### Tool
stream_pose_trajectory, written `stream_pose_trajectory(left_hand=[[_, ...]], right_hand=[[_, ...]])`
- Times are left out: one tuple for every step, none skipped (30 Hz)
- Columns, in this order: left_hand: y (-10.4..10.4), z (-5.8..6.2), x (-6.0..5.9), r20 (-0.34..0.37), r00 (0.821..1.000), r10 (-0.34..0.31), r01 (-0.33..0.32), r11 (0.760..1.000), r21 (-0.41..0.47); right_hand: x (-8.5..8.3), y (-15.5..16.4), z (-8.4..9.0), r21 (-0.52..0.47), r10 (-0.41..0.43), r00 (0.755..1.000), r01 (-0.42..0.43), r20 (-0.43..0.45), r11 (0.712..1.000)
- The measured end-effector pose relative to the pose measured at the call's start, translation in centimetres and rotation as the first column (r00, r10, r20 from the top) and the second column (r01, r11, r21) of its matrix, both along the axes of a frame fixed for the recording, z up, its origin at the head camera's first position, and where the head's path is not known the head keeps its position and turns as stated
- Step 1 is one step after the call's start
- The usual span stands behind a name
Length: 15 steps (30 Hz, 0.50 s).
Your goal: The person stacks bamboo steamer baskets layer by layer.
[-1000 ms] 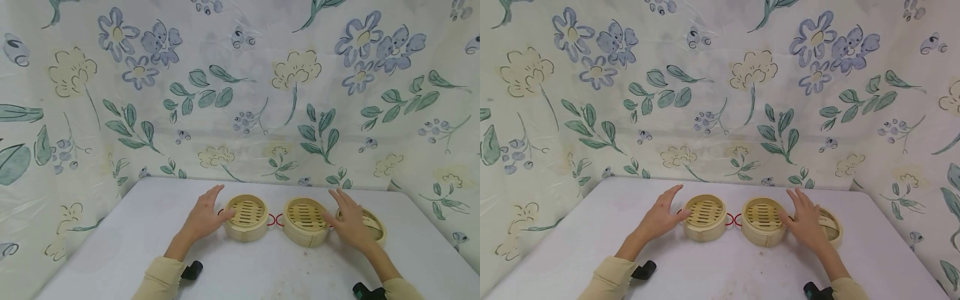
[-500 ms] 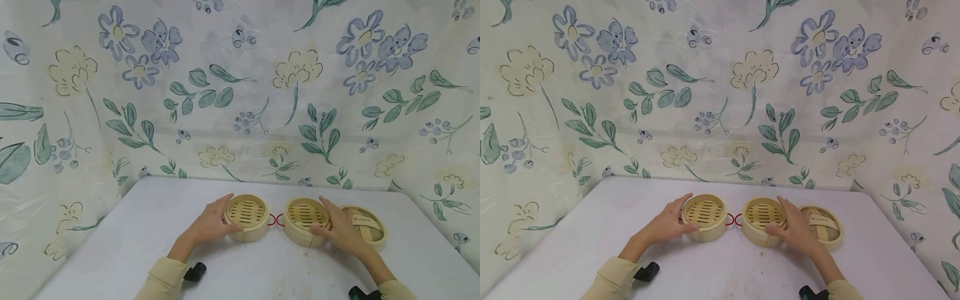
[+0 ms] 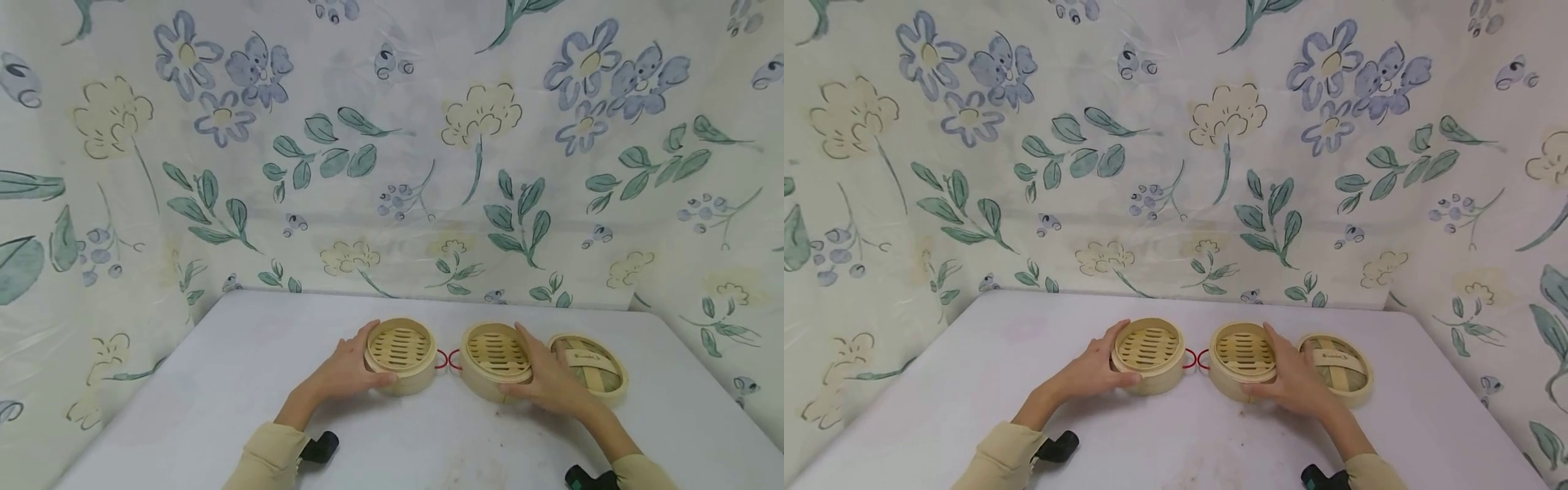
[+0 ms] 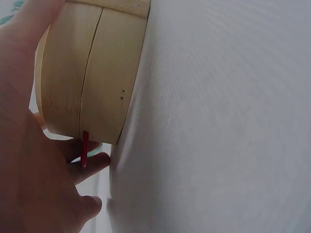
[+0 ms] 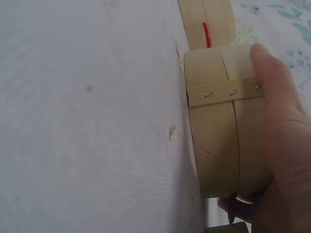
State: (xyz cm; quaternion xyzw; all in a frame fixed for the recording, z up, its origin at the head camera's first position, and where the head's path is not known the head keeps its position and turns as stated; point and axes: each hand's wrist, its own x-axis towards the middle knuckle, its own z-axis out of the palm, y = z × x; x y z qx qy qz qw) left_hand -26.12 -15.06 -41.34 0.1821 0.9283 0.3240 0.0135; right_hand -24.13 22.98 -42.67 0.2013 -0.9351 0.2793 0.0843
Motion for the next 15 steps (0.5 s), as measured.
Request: stream_pose_trajectory(left_hand=[[0.05,-0.08,0.03,0.003,1.000,0.000,0.000,1.000,0.001],[0.11,-0.20,0.02,0.005,1.000,0.002,-0.002,1.000,0.003],[0.18,-0.28,0.03,0.009,1.000,0.006,-0.006,1.000,0.007],[0.24,-0.37,0.05,0.011,1.000,0.010,-0.010,1.000,0.010],[0.30,-0.42,0.06,0.011,1.000,0.013,-0.013,1.000,0.012],[0.34,-0.47,0.05,0.013,1.000,0.016,-0.016,1.000,0.012],[0.35,-0.48,0.05,0.012,1.000,0.018,-0.018,1.000,0.015],[0.36,-0.45,0.04,0.013,1.000,0.022,-0.022,1.000,0.014],[0.34,-0.39,0.05,0.015,1.000,0.027,-0.027,1.000,0.011],[0.30,-0.31,0.08,0.015,0.999,0.031,-0.031,0.999,0.009],[0.26,-0.22,0.08,0.015,0.999,0.035,-0.035,0.999,0.005],[0.21,-0.17,0.06,0.013,0.999,0.037,-0.037,0.999,0.004],[0.16,-0.12,0.05,0.012,0.999,0.040,-0.040,0.999,0.004],[0.15,-0.08,0.03,0.016,0.999,0.044,-0.044,0.999,-0.002],[0.14,-0.07,0.02,0.017,0.999,0.045,-0.045,0.999,-0.005]], right_hand=[[0.05,0.03,-0.08,-0.003,-0.003,1.000,0.003,0.003,1.000],[0.09,0.07,-0.16,-0.006,-0.007,1.000,0.007,0.008,1.000],[0.13,0.10,-0.23,-0.008,-0.013,1.000,0.013,0.013,1.000],[0.18,0.14,-0.30,-0.011,-0.019,1.000,0.019,0.021,1.000],[0.22,0.18,-0.36,-0.014,-0.024,0.999,0.025,0.027,1.000],[0.25,0.21,-0.39,-0.017,-0.029,0.999,0.030,0.031,0.999],[0.26,0.22,-0.39,-0.021,-0.035,0.999,0.036,0.036,0.999],[0.24,0.22,-0.42,-0.020,-0.041,0.998,0.042,0.041,0.999],[0.23,0.20,-0.42,-0.022,-0.047,0.998,0.048,0.047,0.999],[0.20,0.16,-0.41,-0.024,-0.052,0.997,0.053,0.050,0.998],[0.16,0.10,-0.39,-0.024,-0.058,0.997,0.060,0.054,0.998],[0.10,0.05,-0.38,-0.023,-0.066,0.996,0.067,0.058,0.997],[0.04,-0.01,-0.36,-0.023,-0.074,0.995,0.075,0.060,0.997],[0.01,-0.07,-0.34,-0.021,-0.081,0.995,0.083,0.064,0.996],[0.02,-0.11,-0.28,-0.022,-0.088,0.994,0.090,0.065,0.996]])
